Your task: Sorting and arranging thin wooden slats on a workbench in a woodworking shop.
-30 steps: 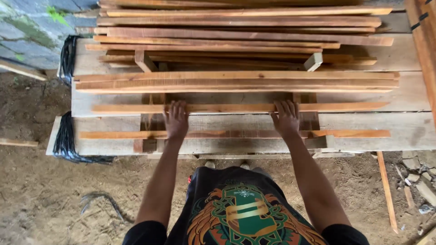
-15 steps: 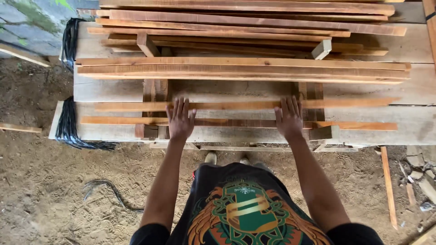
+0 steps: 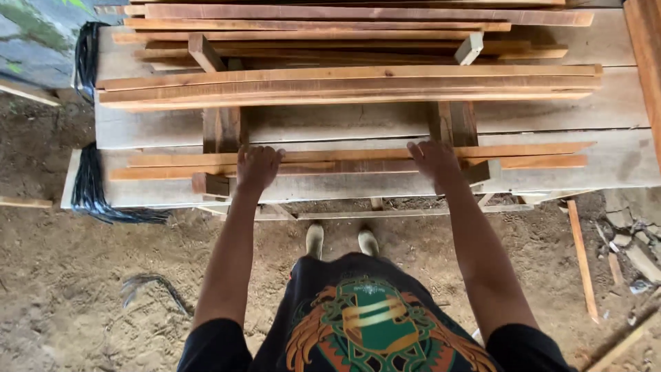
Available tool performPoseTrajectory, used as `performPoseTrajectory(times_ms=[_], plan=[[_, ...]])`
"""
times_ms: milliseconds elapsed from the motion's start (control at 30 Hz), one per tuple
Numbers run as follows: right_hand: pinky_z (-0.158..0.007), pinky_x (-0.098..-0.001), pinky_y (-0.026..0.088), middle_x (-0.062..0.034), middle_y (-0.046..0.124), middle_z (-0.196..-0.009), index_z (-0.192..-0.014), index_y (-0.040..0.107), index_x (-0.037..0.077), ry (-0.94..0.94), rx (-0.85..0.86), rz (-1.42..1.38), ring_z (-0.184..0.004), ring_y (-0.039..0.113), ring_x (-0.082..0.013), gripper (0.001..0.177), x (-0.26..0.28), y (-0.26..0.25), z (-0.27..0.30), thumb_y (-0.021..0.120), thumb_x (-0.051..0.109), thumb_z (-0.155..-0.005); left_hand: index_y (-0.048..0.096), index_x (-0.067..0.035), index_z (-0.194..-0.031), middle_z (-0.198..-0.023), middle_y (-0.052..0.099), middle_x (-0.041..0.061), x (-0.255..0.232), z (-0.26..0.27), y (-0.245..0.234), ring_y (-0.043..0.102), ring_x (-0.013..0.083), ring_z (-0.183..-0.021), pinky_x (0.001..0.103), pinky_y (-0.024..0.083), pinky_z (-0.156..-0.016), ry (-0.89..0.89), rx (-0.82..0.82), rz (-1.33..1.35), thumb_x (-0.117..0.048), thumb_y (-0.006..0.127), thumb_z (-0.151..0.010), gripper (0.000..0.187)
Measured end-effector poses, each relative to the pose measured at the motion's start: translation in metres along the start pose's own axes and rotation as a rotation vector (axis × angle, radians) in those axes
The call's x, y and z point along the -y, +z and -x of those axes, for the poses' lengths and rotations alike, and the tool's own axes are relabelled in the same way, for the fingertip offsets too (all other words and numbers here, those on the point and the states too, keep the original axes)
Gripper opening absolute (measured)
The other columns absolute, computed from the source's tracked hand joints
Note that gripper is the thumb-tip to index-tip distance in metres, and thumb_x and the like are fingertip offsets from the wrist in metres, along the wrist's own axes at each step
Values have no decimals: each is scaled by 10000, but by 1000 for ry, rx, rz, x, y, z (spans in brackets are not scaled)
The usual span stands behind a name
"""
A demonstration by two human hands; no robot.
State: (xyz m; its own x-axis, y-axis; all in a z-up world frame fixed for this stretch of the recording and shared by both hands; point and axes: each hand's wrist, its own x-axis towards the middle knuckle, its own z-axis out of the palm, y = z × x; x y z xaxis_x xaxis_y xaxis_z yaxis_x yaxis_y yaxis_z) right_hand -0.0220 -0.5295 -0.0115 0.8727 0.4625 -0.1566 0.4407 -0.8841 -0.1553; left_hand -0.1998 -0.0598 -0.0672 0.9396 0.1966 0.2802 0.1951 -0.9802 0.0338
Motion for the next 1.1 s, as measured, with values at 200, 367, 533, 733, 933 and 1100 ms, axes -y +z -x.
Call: performPoseTrajectory(times_ms=[200,367,533,733,933,1100], plan=[[-1091,-497,476,-109,707,-1065,-1144,722,102,-214,-727,110,-1079,700,-305,446,-2,40,34,520,495,-1081,653,-181,-1154,-1061,664,12,-16,25,-40,655,215,-1103,474,439,-1047,87,-343,0,-438,648,-980,311],[-1150,-542,397,-210,609,-1248,-1297,636,0,-270,-849,126,-1247,598,-385,525,29,16,79,531,452,-1052,553,-41,-1408,-1422,558,179,-41,74,-72,492,358,-1400,536,329,-1175,54,-288,153,-379,604,-992,539],[-1116,-522,416,-172,554,-1219,-1300,624,25,-276,-844,137,-1196,582,-353,565,22,18,87,685,402,-884,466,-102,-1496,-1517,490,120,-42,84,-69,392,294,-1487,542,186,-1225,-31,-157,120,-411,499,-1067,531],[-935,-556,430,-143,559,-1205,-1268,708,170,-158,-506,126,-1135,548,-396,590,-5,11,60,813,468,-769,648,-143,-1242,-1195,520,89,-7,45,-59,550,301,-1144,565,380,-1098,98,-183,-18,-514,871,-675,713],[-1168,-477,375,-61,675,-1364,-1414,644,288,-5,-97,-6,-1320,608,-293,536,-23,9,49,725,446,-908,591,-238,-1146,-1018,690,-21,23,34,-19,681,200,-1027,428,442,-1037,114,148,-31,-393,815,-792,447],[-1062,-562,483,-180,678,-1334,-1412,675,315,98,138,-30,-1283,617,-448,530,-18,-5,37,728,439,-899,622,-252,-1290,-1168,734,38,23,18,-42,699,263,-1160,436,460,-1039,67,465,71,-421,714,-915,422]])
